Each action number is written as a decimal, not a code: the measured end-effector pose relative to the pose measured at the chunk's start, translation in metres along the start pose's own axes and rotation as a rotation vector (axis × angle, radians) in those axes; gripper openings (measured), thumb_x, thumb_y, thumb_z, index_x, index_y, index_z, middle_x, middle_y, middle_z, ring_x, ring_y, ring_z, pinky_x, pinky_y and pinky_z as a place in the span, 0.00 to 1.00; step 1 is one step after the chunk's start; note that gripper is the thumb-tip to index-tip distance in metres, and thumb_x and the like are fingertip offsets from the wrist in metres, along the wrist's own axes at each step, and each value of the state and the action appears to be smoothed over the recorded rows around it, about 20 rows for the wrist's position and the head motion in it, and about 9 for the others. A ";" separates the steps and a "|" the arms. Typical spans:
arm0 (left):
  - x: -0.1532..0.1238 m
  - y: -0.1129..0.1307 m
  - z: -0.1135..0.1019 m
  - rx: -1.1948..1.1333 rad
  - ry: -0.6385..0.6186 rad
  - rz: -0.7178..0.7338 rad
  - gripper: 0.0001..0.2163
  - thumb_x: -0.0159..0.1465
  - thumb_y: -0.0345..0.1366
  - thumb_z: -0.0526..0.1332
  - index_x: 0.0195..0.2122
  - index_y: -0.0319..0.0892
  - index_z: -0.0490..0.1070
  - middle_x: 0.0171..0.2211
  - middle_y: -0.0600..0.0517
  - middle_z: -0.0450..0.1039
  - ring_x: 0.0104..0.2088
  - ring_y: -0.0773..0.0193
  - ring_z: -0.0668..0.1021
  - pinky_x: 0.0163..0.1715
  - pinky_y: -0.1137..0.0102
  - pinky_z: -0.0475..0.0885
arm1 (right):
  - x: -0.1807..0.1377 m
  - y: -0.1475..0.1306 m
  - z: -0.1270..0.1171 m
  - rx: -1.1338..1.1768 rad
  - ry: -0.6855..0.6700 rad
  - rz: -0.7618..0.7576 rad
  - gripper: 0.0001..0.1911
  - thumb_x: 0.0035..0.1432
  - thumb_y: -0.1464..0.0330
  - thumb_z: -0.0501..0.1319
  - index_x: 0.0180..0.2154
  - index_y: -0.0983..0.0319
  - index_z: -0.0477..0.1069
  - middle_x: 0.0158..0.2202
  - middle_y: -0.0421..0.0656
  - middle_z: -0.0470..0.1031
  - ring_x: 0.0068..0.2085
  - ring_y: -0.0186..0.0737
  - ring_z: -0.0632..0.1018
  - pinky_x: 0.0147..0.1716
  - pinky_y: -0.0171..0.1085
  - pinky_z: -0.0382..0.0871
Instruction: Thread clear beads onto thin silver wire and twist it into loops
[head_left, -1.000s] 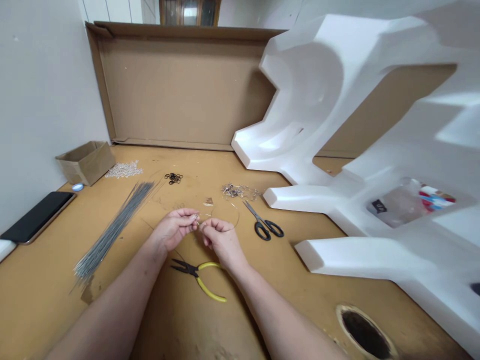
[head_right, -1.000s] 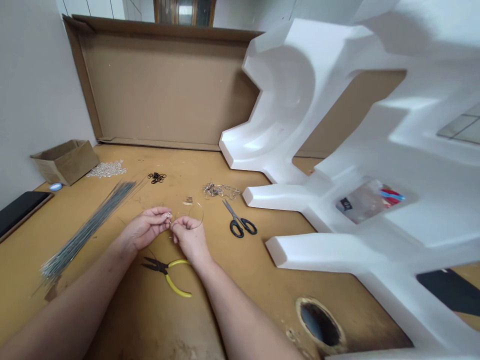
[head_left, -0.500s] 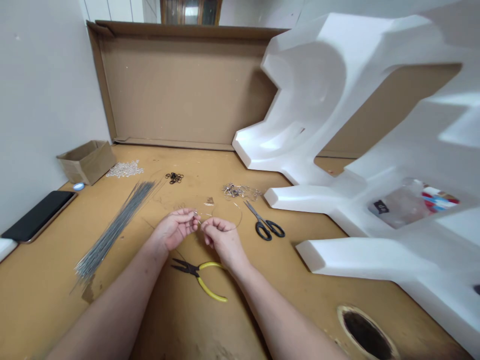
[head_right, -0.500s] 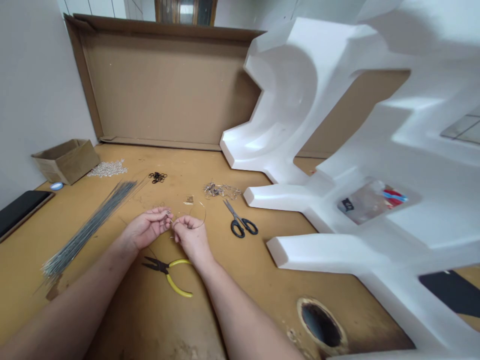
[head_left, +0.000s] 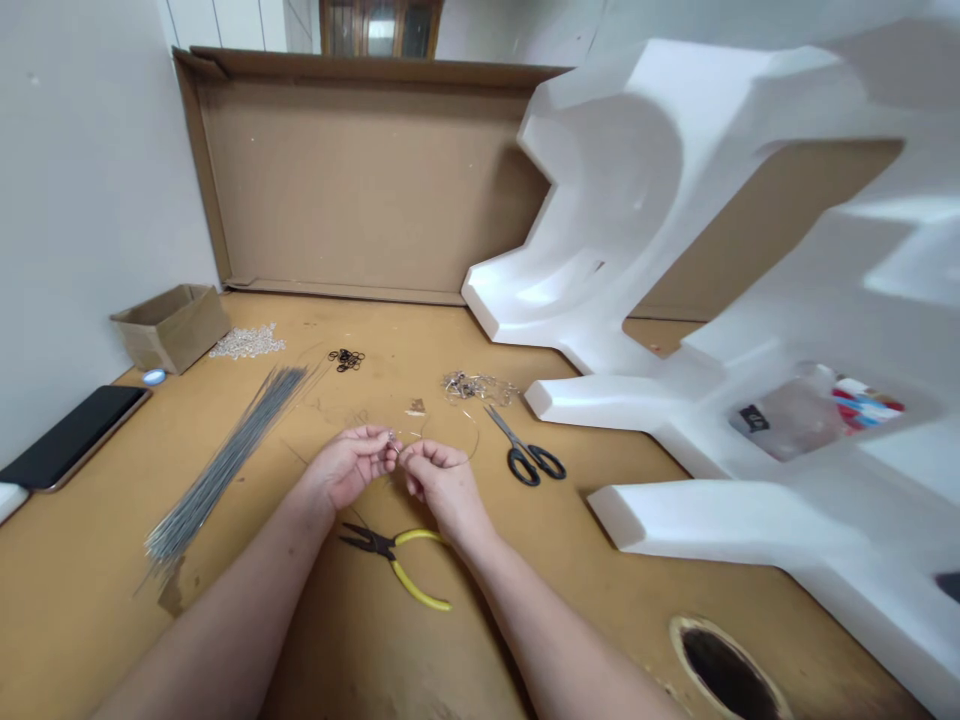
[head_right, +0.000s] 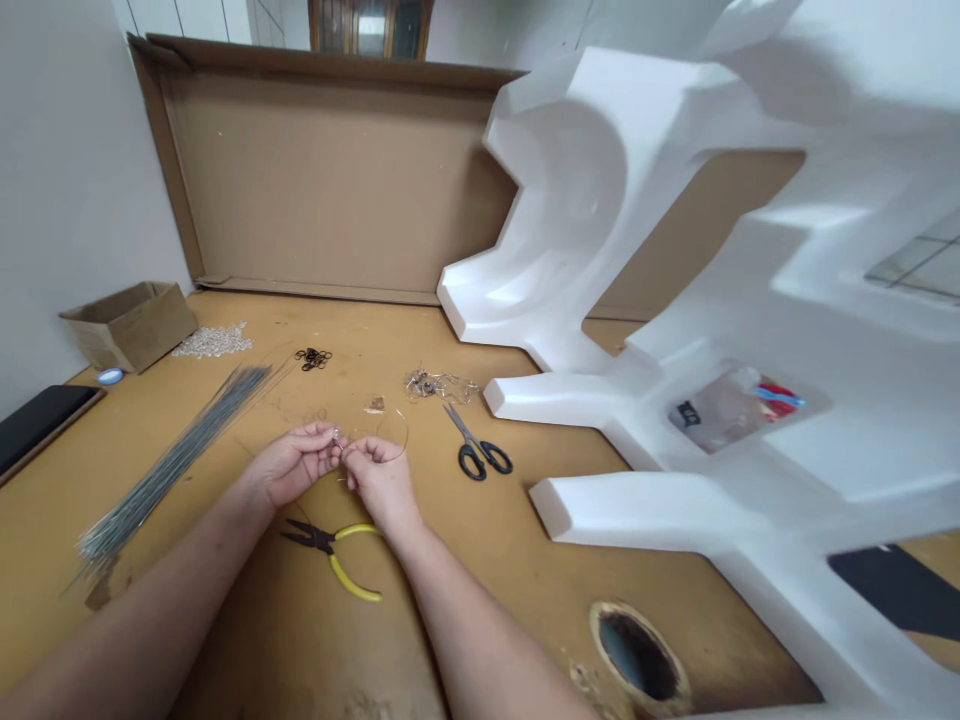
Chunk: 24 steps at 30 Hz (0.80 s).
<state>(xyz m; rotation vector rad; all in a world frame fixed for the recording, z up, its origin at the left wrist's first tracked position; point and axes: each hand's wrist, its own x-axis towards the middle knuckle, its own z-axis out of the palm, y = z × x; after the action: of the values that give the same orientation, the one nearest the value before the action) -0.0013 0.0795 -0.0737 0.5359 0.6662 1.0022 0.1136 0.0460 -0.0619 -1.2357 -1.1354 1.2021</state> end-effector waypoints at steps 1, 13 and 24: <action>0.000 0.000 0.000 0.002 -0.001 -0.003 0.09 0.54 0.18 0.52 0.20 0.33 0.67 0.19 0.49 0.69 0.20 0.72 0.71 0.22 0.78 0.67 | 0.000 0.000 0.000 0.002 0.001 0.000 0.05 0.37 0.71 0.54 0.14 0.62 0.63 0.07 0.33 0.59 0.12 0.26 0.55 0.14 0.29 0.46; 0.001 0.000 -0.008 -0.041 0.000 -0.007 0.10 0.55 0.20 0.51 0.20 0.34 0.66 0.18 0.51 0.66 0.20 0.73 0.70 0.22 0.78 0.64 | 0.003 0.008 0.005 0.016 0.007 0.002 0.05 0.37 0.72 0.54 0.14 0.62 0.64 0.07 0.32 0.60 0.12 0.25 0.56 0.13 0.29 0.45; 0.002 -0.003 -0.011 -0.060 -0.044 -0.035 0.10 0.56 0.20 0.50 0.25 0.33 0.68 0.17 0.52 0.65 0.19 0.74 0.69 0.21 0.79 0.64 | 0.001 0.012 0.011 0.017 0.008 0.013 0.06 0.38 0.71 0.55 0.14 0.63 0.64 0.08 0.32 0.60 0.12 0.25 0.56 0.13 0.29 0.46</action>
<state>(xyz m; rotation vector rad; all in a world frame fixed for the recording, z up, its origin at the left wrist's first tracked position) -0.0065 0.0807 -0.0836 0.4910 0.6031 0.9722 0.1026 0.0472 -0.0737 -1.2359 -1.1111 1.2131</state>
